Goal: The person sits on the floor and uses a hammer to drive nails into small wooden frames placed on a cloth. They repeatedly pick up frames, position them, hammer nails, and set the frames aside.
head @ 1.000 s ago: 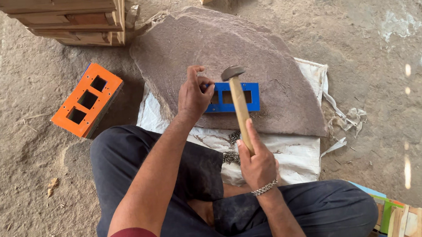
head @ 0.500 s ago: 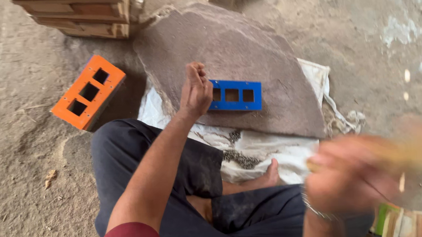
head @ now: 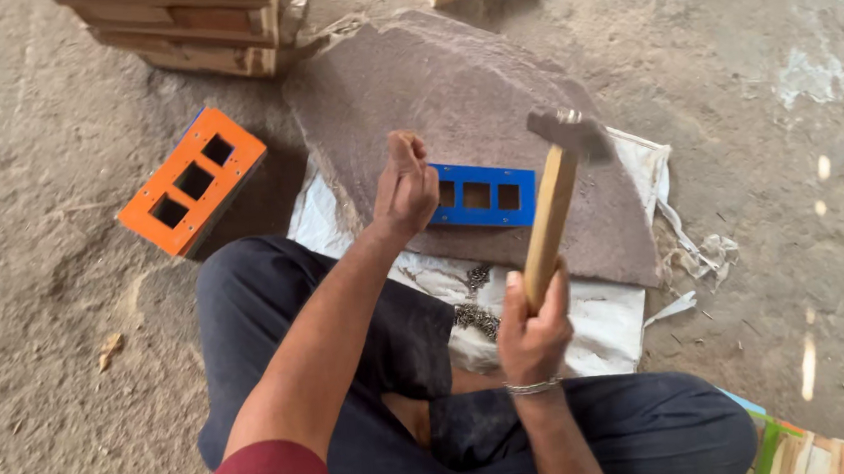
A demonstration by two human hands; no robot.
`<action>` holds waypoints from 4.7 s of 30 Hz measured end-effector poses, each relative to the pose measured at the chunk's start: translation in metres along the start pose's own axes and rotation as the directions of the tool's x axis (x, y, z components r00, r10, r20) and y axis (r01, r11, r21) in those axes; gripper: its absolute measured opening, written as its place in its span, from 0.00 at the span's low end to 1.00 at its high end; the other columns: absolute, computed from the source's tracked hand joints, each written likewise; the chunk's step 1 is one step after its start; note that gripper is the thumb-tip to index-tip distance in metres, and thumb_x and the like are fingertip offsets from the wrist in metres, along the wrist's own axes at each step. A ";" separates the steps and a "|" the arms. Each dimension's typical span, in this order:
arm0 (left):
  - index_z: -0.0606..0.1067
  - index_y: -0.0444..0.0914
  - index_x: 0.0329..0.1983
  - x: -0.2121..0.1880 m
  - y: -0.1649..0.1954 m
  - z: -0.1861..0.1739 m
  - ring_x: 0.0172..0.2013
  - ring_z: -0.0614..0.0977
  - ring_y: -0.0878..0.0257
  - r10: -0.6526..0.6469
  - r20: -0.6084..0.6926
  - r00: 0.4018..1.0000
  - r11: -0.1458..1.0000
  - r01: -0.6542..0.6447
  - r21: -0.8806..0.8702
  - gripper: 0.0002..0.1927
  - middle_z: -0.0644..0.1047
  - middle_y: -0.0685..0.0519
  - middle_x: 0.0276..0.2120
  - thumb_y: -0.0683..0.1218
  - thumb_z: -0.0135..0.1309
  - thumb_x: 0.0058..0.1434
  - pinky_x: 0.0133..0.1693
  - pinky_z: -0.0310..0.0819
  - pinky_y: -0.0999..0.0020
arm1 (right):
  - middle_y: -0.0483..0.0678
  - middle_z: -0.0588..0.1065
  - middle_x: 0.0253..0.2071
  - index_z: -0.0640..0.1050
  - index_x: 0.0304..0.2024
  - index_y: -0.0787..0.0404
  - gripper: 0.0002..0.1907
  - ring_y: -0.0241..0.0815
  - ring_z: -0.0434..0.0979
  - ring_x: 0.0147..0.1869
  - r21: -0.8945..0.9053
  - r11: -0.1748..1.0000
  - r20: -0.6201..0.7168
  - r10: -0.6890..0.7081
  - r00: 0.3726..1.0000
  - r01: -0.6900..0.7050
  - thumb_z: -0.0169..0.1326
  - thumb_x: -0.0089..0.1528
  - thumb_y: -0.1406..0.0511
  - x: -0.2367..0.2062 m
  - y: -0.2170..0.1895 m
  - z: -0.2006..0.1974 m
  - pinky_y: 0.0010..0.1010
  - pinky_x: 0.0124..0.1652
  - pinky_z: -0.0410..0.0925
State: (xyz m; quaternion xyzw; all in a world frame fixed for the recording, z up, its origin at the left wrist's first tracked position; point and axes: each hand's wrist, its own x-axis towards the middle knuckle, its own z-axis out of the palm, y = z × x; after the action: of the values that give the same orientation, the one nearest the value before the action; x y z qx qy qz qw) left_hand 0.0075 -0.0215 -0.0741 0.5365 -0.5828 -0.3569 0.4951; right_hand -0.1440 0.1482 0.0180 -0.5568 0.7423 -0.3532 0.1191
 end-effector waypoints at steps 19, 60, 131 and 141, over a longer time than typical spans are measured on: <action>0.70 0.41 0.60 0.001 0.050 -0.002 0.56 0.75 0.41 0.242 0.682 0.691 0.742 -0.584 0.329 0.41 0.76 0.44 0.53 0.59 0.69 0.44 0.58 0.65 0.42 | 0.38 0.65 0.17 0.76 0.44 0.53 0.08 0.28 0.62 0.15 0.657 0.056 0.542 0.657 0.523 -0.752 0.53 0.64 0.60 -0.031 0.085 -0.016 0.22 0.14 0.59; 0.76 0.41 0.45 -0.207 0.338 0.242 0.54 0.79 0.48 0.593 0.685 0.423 0.799 -0.411 -0.438 0.17 0.77 0.44 0.50 0.57 0.58 0.65 0.57 0.74 0.56 | 0.47 0.68 0.23 0.70 0.46 0.62 0.15 0.38 0.67 0.19 0.646 -0.318 0.721 0.552 0.418 -0.694 0.55 0.64 0.59 -0.035 0.118 0.006 0.31 0.19 0.64; 0.79 0.46 0.56 -0.002 0.045 -0.067 0.61 0.74 0.49 0.339 0.350 0.873 0.681 -0.484 0.549 0.17 0.75 0.49 0.57 0.40 0.55 0.64 0.62 0.63 0.52 | 0.47 0.79 0.34 0.56 0.75 0.60 0.33 0.29 0.72 0.21 0.231 0.971 0.031 -0.072 0.997 0.063 0.50 0.69 0.63 0.017 0.002 -0.053 0.21 0.15 0.67; 0.80 0.47 0.56 0.000 0.053 -0.072 0.59 0.74 0.51 0.330 0.357 0.874 0.710 -0.479 0.515 0.19 0.75 0.51 0.54 0.40 0.54 0.62 0.61 0.63 0.53 | 0.50 0.79 0.30 0.56 0.76 0.52 0.35 0.33 0.71 0.18 -0.041 0.979 0.252 0.205 0.946 -0.201 0.49 0.67 0.63 0.022 0.013 -0.019 0.25 0.13 0.66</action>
State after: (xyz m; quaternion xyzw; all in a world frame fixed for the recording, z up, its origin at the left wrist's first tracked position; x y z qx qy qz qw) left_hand 0.0619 -0.0044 -0.0056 0.4739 -0.8229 -0.1018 0.2964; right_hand -0.1723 0.1377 0.0273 -0.5192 0.7767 -0.2590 0.2452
